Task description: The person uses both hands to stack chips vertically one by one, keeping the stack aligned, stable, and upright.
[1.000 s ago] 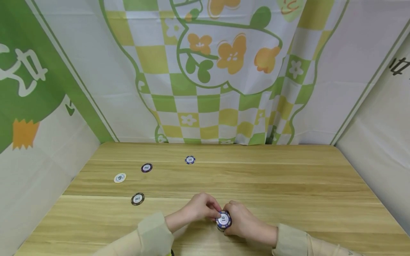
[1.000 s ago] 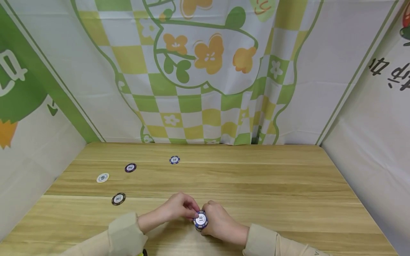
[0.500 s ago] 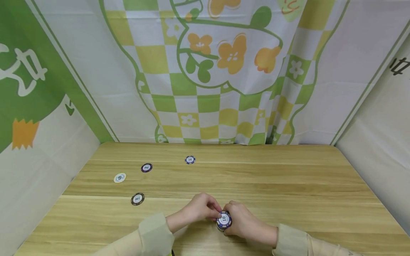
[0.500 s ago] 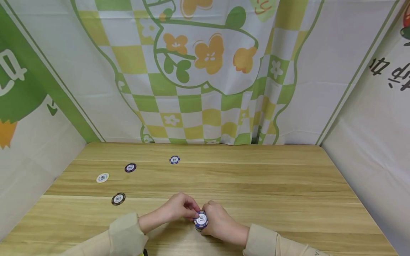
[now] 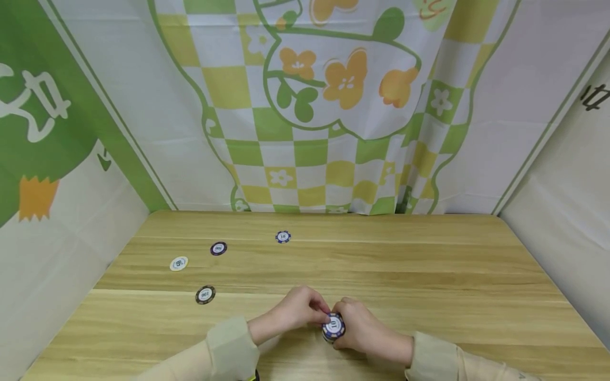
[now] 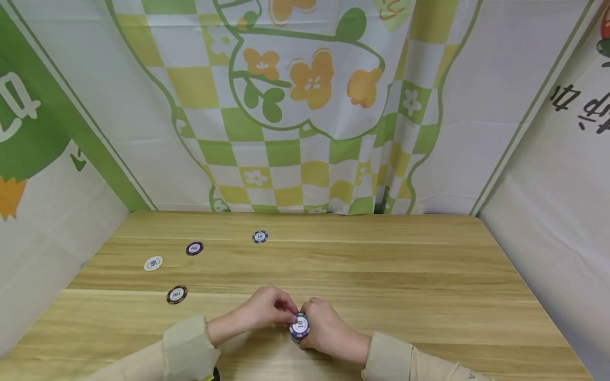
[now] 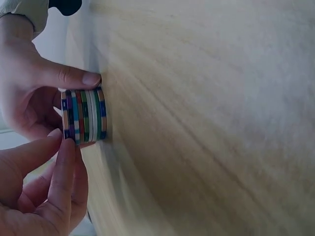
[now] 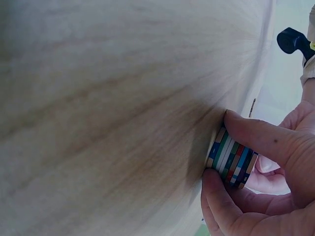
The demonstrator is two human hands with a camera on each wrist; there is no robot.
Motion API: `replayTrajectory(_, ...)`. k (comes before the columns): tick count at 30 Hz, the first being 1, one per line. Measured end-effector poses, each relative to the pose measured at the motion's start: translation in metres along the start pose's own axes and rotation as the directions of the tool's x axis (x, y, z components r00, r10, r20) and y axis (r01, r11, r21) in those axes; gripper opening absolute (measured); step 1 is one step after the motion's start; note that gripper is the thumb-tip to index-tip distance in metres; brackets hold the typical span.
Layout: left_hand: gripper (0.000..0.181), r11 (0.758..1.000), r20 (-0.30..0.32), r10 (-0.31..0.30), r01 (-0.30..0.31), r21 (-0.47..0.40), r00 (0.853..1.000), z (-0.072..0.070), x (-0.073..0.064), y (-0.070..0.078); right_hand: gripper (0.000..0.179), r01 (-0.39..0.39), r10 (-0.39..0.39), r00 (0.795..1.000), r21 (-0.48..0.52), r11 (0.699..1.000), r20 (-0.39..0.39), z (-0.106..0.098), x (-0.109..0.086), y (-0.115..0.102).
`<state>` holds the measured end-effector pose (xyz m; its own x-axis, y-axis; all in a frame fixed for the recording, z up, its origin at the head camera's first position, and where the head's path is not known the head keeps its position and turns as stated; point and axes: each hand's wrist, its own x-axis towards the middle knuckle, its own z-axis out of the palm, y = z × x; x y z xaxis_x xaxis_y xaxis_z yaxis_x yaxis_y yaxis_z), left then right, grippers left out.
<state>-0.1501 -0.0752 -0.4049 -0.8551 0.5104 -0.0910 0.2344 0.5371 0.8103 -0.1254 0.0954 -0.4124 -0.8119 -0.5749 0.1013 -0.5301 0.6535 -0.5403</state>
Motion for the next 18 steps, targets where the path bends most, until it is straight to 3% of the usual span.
replayTrajectory(8, 0.01, 0.982, 0.03, 0.078, -0.082, 0.168, 0.996, -0.009, 0.007, -0.007, 0.041, -0.005, 0.005, 1.0, 0.001, 1.0, -0.003, 0.0, 0.001, 0.0)
replayTrajectory(18, 0.014, 0.917, 0.053, 0.157, -0.166, 0.362, 0.986, -0.03, 0.02, -0.013, 0.043, -0.038, 0.038, 0.999, -0.019, 0.999, 0.022, -0.001, 0.0, -0.003)
